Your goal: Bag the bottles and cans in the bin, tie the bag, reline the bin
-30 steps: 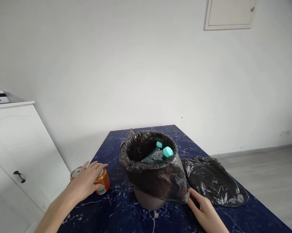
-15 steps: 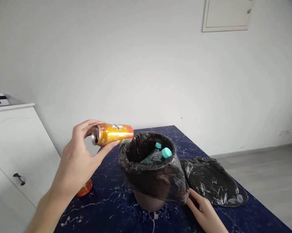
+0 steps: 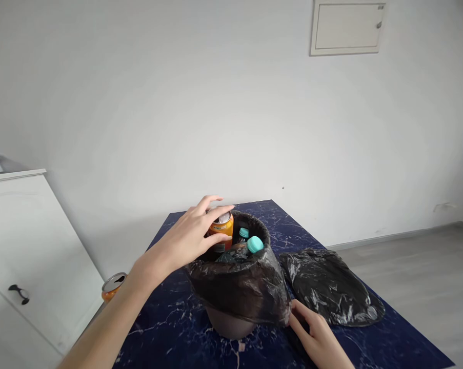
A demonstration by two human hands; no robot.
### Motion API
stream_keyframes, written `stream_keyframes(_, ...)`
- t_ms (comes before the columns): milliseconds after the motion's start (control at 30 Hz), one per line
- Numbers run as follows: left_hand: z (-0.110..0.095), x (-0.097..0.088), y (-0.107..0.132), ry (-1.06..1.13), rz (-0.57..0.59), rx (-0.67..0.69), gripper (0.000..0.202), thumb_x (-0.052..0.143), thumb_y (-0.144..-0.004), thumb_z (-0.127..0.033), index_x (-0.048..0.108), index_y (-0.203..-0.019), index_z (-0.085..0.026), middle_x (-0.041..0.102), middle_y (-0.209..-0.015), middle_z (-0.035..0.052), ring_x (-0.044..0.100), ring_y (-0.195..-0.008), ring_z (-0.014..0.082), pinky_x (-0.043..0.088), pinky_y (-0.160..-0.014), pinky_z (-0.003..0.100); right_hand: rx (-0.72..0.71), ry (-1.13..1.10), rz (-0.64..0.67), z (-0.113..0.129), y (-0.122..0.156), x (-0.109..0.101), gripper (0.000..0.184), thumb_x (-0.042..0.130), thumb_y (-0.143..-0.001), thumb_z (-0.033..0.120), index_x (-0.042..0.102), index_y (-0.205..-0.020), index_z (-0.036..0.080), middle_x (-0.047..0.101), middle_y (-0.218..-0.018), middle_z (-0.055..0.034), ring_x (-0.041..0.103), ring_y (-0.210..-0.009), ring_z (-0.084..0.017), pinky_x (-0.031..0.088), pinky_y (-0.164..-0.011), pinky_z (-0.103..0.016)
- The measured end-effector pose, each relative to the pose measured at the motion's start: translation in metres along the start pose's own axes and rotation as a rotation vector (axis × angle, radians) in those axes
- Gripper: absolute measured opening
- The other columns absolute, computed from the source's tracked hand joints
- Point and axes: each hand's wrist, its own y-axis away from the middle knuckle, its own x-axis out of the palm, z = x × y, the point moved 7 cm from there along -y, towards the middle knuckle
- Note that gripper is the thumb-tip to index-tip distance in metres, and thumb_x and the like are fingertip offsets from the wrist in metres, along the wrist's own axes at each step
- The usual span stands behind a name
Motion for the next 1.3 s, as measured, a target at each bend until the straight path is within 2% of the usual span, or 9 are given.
stream_keyframes(133, 0.001, 0.013, 0.001, 0.027, 0.095, -0.034, 0.071, 0.066, -0.104, -0.048, 0.037, -0.168, -0.049, 0.031, -0.179, 0.0011, 0.056, -0.147, 0.0387, 0.058, -0.112, 0.051, 0.01, 0.002, 0.013, 0.001, 0.0, 0.0, 0.055, 0.046, -0.106, 0.071, 0.068, -0.092, 0.022, 0.074, -0.088, -0.0064, 0.069, -0.083, -0.023, 0.051, -0.074, -0.026)
stream_keyframes(233, 0.003, 0.012, 0.005, 0.041, 0.073, -0.058, 0.075, 0.059, -0.107, -0.056, 0.023, -0.173, -0.048, 0.026, -0.182, 0.0007, 0.048, -0.156, 0.0382, 0.053, -0.119, 0.052, 0.035, 0.009, 0.035, -0.002, 0.0, 0.002, 0.057, 0.045, -0.106, 0.073, 0.068, -0.093, 0.022, 0.073, -0.087, -0.0064, 0.069, -0.083, -0.024, 0.051, -0.073, -0.027)
stream_keyframes(367, 0.002, -0.003, 0.012, 0.044, -0.09, -0.04, 0.057, 0.044, -0.113, -0.058, 0.04, -0.166, -0.038, 0.044, -0.174, 0.0038, 0.052, -0.153, 0.0324, 0.049, -0.124, 0.05, 0.049, 0.012, 0.041, -0.006, 0.001, 0.002, 0.055, 0.047, -0.105, 0.072, 0.068, -0.095, 0.022, 0.07, -0.084, -0.0059, 0.07, -0.088, -0.025, 0.051, -0.075, -0.027)
stream_keyframes(600, 0.016, -0.035, 0.038, 0.032, -0.388, -0.088, 0.039, 0.046, -0.111, -0.052, 0.068, -0.133, -0.027, 0.072, -0.142, 0.0063, 0.067, -0.133, 0.0291, 0.051, -0.119, 0.047, 0.023, -0.008, 0.019, -0.005, 0.002, 0.001, 0.051, 0.053, -0.104, 0.069, 0.07, -0.092, 0.022, 0.07, -0.081, -0.0052, 0.07, -0.088, -0.025, 0.054, -0.076, -0.026)
stream_keyframes(800, 0.095, -0.042, 0.087, -0.075, -0.413, -0.444, 0.053, 0.043, -0.105, -0.061, 0.065, -0.138, -0.026, 0.07, -0.147, 0.0077, 0.069, -0.127, 0.0347, 0.059, -0.102, 0.046, 0.011, 0.007, 0.02, -0.011, 0.002, 0.0, 0.047, 0.055, -0.105, 0.065, 0.07, -0.093, 0.023, 0.07, -0.081, -0.0044, 0.071, -0.089, -0.025, 0.055, -0.077, -0.025)
stream_keyframes(900, 0.147, -0.026, 0.118, -0.187, -0.241, -0.61, 0.071, 0.037, -0.102, -0.073, 0.057, -0.149, -0.024, 0.065, -0.154, 0.0111, 0.064, -0.137, 0.0393, 0.052, -0.114, 0.053, -0.009, 0.027, 0.031, -0.017, 0.002, 0.0, 0.043, 0.057, -0.105, 0.062, 0.071, -0.095, 0.022, 0.072, -0.084, -0.0048, 0.071, -0.088, -0.024, 0.055, -0.074, -0.023)
stream_keyframes(1000, 0.184, -0.005, 0.149, -0.214, -0.136, -0.672, 0.087, 0.042, -0.094, -0.079, 0.06, -0.147, -0.013, 0.065, -0.151, 0.0239, 0.062, -0.138, 0.0501, 0.052, -0.112, 0.063, -0.007, 0.045, 0.042, -0.022, 0.002, 0.0, 0.042, 0.056, -0.106, 0.061, 0.071, -0.096, 0.022, 0.072, -0.084, -0.0047, 0.071, -0.087, -0.024, 0.055, -0.074, -0.023)
stream_keyframes(1133, 0.212, 0.022, 0.184, -0.234, -0.052, -0.717, 0.081, 0.047, -0.093, -0.075, 0.065, -0.143, -0.014, 0.07, -0.145, 0.027, 0.068, -0.129, 0.0552, 0.058, -0.097, 0.066, 0.012, 0.043, 0.043, -0.025, 0.003, 0.0, 0.042, 0.058, -0.105, 0.062, 0.073, -0.097, 0.023, 0.072, -0.083, -0.0045, 0.07, -0.082, -0.023, 0.054, -0.069, -0.022)
stream_keyframes(1300, 0.235, 0.048, 0.21, -0.222, 0.03, -0.769, 0.075, 0.053, -0.086, -0.071, 0.069, -0.137, -0.019, 0.078, -0.131, 0.0239, 0.08, -0.101, 0.047, 0.062, -0.071, 0.05, 0.004, 0.046, 0.032, -0.019, 0.003, -0.002, 0.047, 0.057, -0.104, 0.066, 0.074, -0.093, 0.023, 0.072, -0.077, -0.0036, 0.066, -0.07, -0.021, 0.053, -0.064, -0.022)
